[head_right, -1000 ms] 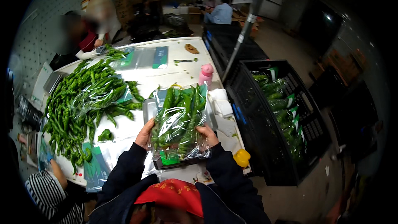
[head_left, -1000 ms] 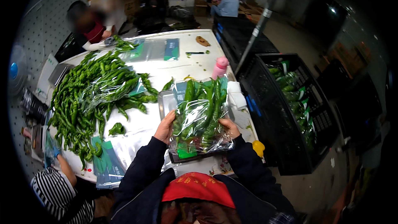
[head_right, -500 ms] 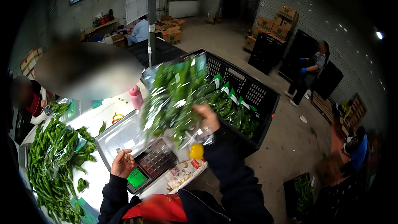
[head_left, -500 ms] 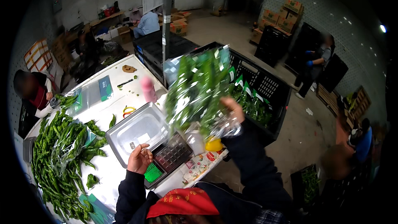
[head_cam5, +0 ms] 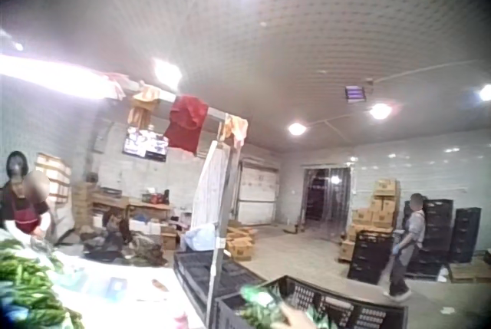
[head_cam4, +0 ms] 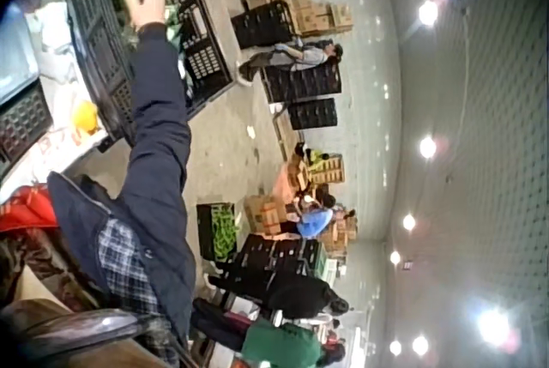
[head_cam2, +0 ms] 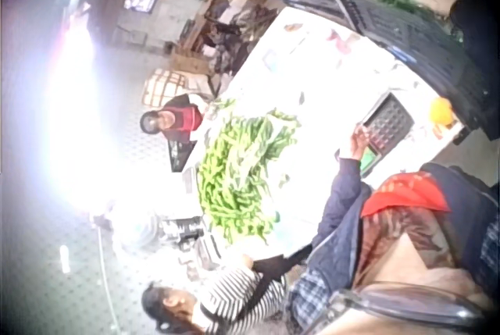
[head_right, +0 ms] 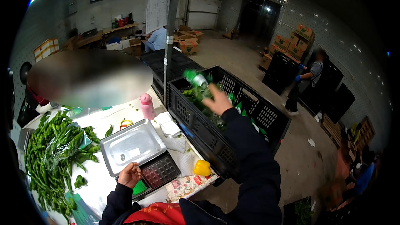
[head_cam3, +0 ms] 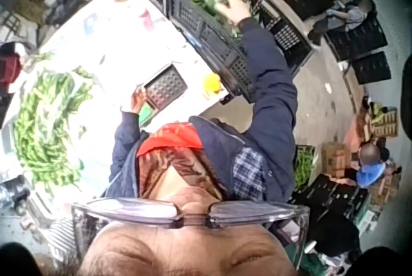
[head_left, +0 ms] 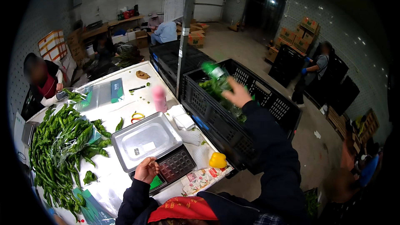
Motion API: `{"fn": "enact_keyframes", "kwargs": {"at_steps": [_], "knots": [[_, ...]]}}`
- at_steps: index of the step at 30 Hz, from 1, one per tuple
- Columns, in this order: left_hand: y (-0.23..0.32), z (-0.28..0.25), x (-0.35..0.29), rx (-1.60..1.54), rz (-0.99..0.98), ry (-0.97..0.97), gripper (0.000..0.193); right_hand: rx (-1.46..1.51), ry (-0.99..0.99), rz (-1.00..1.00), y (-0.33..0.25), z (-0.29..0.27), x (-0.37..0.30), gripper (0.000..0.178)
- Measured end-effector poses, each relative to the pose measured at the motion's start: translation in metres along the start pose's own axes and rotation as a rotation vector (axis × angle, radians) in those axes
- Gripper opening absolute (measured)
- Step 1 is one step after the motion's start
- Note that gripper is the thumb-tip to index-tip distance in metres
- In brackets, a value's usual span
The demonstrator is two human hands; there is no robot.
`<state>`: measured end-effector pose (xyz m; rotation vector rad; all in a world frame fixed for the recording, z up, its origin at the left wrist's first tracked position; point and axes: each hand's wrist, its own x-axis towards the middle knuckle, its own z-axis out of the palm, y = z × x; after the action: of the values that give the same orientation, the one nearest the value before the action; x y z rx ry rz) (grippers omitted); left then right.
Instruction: The person places green peppers into clear plastic bags, weighs each bag on a digital scale, and then places the sealed bags into a black crate. The process is repeated multiple times with a coworker sorting peppers nearby.
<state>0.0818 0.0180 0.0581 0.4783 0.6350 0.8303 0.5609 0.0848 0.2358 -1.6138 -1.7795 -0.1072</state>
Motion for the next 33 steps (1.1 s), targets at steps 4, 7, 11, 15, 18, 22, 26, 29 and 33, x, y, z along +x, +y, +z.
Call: {"fn": "enact_keyframes", "kwargs": {"at_steps": [4,7,11,15,18,22,26,29,33], "knots": [[-0.001,-0.015,-0.009,-0.019,0.038,0.056,0.023,-0.266,-0.459,-0.173,0.014,0.053,-0.005,0.038],[-0.001,-0.028,-0.019,-0.047,0.069,0.102,0.024,-0.176,-0.513,-0.168,0.012,0.064,0.001,0.038],[-0.009,-0.035,-0.028,-0.061,0.092,0.091,0.026,-0.353,-0.204,-0.657,0.022,0.065,0.009,0.024],[-0.014,-0.033,-0.047,0.038,0.042,0.173,0.022,-0.532,-0.18,-0.413,-0.056,0.049,0.012,0.022],[-0.019,-0.039,-0.063,0.048,0.074,0.215,0.02,-0.371,-0.049,-0.446,-0.102,0.072,-0.001,0.03],[-0.018,-0.058,-0.09,0.137,0.183,0.4,0.019,0.094,-0.325,-0.47,-0.166,0.145,-0.022,0.027],[-0.018,-0.097,-0.119,0.532,0.407,0.738,0.018,0.363,-0.553,-0.502,-0.247,0.218,-0.055,0.023],[-0.027,-0.138,-0.136,1.286,0.438,1.042,0.038,0.529,-0.63,-0.545,-0.308,0.257,-0.079,0.021],[-0.049,-0.16,-0.14,1.63,0.092,0.972,0.046,0.646,-0.762,-0.548,-0.373,0.298,-0.095,0.019]]}}
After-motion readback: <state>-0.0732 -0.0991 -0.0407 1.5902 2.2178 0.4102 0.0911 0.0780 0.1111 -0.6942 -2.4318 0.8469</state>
